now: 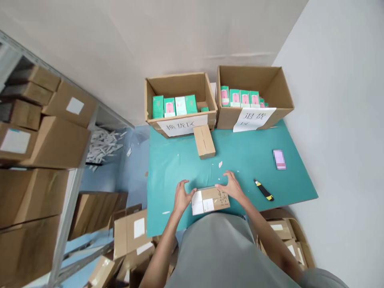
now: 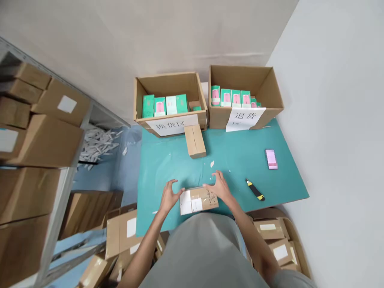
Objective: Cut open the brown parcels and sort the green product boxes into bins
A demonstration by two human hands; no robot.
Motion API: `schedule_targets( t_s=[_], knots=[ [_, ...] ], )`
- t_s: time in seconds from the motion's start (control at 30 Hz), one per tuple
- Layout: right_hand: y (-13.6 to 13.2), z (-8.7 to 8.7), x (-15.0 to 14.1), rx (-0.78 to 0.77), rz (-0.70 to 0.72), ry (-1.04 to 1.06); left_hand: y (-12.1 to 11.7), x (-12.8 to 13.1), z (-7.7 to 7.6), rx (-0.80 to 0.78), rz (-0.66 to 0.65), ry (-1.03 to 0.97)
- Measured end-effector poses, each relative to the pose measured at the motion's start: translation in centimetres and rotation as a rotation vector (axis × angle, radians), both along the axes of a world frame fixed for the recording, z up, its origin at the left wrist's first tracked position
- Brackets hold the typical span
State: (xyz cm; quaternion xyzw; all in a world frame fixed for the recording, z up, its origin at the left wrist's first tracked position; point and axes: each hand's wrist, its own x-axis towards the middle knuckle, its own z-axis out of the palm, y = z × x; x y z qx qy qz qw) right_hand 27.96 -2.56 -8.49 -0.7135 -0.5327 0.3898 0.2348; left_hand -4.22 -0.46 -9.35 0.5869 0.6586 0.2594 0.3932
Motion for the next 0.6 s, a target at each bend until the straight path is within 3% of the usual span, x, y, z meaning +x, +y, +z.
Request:
schedule_targets(
  t_s=[0.07,0.13,0.23,0.3,0.37,0.5,0.6],
  knots=[
    [6.5,-0.2,-1.3,0.042,-0.065,0.095,5.4,2.1,0.4,0.000,0.023,-0.026],
    [12.7,-0.2,-2.7,-0.013,-0.143,0.193,10.9,4.7,1.1,-0.091,0.013,-0.073],
    [18.6,-0.3,-4.4,-0.047,-0.206,0.235,16.5,8.0,2.1,-0.191,-0.043,-0.097],
    [19.6,-0.5,-4.7,-0.022,-0.209,0.237,17.7,9.4,2.4,-0.197,-0.080,-0.101],
    [18.8,-0.7,-4.2,0.017,-0.217,0.234,17.3,10.4,2.4,-0.209,-0.119,-0.107],
    [16.7,-1.4,-1.9,0.101,-0.267,0.225,16.1,12.9,1.8,-0.212,-0.191,-0.136],
    [16.7,-1.9,0.3,0.138,-0.313,0.228,16.9,15.3,1.9,-0.178,-0.233,-0.171]
  ],
)
